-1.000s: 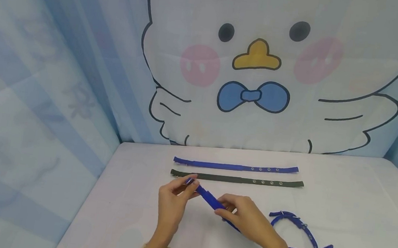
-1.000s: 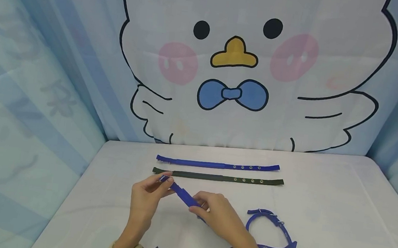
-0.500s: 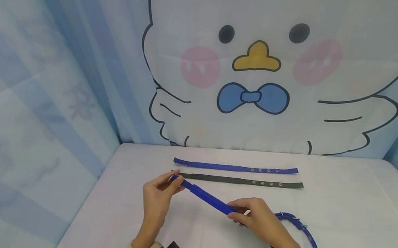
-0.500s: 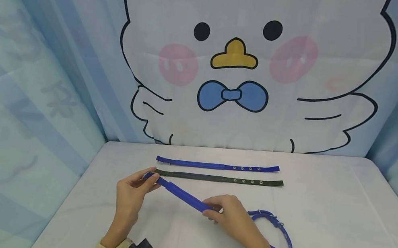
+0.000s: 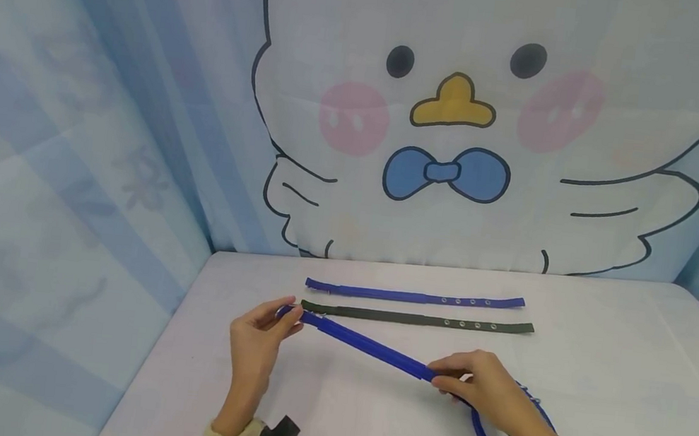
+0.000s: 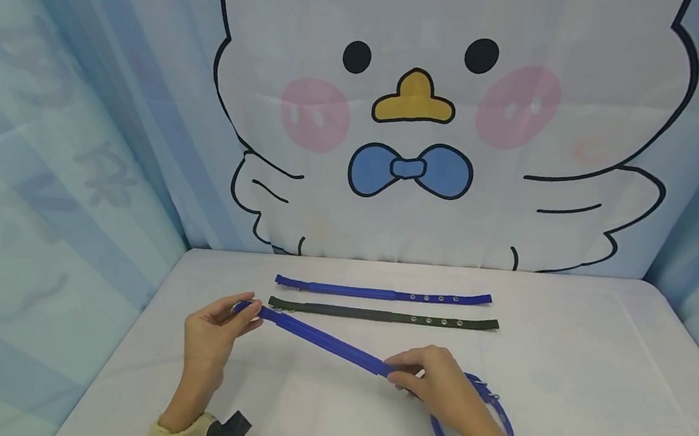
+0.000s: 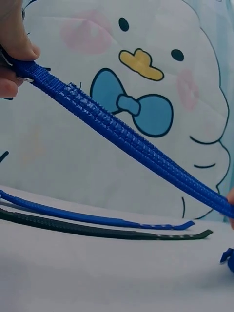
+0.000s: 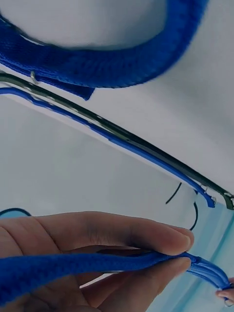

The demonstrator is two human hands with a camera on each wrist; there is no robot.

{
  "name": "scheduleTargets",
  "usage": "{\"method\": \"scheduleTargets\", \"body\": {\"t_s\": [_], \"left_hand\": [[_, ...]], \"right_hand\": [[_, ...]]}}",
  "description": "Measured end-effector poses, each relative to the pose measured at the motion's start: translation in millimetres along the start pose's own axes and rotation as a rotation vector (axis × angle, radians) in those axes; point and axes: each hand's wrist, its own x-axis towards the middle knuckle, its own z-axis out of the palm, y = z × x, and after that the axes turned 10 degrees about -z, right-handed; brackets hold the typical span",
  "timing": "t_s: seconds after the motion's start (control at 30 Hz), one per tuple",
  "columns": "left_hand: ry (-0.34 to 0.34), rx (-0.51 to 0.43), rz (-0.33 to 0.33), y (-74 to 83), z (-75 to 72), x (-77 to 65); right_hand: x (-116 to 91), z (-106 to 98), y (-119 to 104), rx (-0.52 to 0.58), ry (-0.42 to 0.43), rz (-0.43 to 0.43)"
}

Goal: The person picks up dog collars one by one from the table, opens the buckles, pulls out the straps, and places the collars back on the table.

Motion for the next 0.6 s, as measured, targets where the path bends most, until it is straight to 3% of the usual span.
{"method": "scheduleTargets", "body": {"t_s": [0.4,0.6], "left_hand": [[0.023,0.076,-0.018,-5.3,-10.5,7.3],[0.033,0.074,-0.058,-6.3,-17.5,13.8]], "right_hand": [[-17.5,-28.3,18.4,-0.037,-0.008,0.147],[-30.2,-47.1,31.6,-0.068,-0.001,0.148]]}}
